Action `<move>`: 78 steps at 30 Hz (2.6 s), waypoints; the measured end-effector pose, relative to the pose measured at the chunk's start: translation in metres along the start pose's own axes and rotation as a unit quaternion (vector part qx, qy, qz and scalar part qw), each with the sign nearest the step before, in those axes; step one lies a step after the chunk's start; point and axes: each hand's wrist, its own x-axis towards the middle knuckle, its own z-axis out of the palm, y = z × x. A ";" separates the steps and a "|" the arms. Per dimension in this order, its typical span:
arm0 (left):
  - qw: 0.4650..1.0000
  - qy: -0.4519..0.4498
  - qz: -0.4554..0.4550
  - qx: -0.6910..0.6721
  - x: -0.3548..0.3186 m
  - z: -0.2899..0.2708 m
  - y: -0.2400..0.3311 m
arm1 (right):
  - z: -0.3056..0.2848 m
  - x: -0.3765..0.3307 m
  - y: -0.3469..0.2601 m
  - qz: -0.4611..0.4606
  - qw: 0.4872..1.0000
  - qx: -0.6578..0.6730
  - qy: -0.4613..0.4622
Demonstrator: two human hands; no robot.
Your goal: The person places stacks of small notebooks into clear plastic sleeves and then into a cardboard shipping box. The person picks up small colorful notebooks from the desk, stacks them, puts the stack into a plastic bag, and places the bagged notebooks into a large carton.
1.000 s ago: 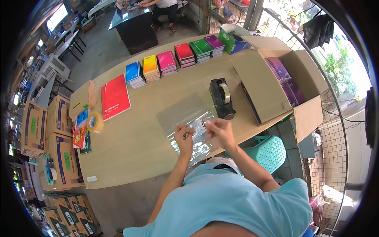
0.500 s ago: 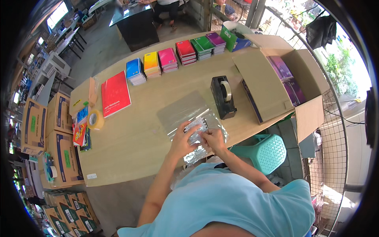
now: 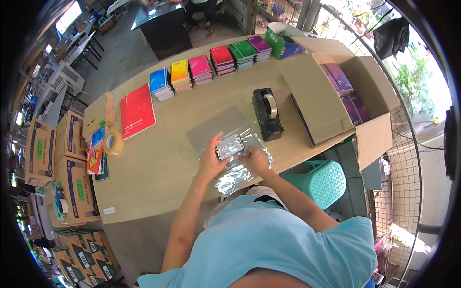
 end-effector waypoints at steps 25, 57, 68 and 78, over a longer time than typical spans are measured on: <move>0.803 -0.234 0.174 -0.520 0.020 -0.014 0.289 | -0.534 0.131 0.043 -0.007 0.887 -0.432 0.161; 0.916 0.338 -0.210 0.047 0.181 -0.231 -0.160 | -0.283 0.184 -0.300 -0.363 0.666 -0.343 -0.554; 0.881 0.280 -0.280 0.259 0.298 -0.223 -0.278 | 0.178 0.454 -0.259 -0.158 0.956 -0.234 -0.081; 0.853 0.325 -0.240 0.330 0.282 -0.238 -0.280 | 0.221 0.443 -0.282 0.040 0.996 0.086 0.001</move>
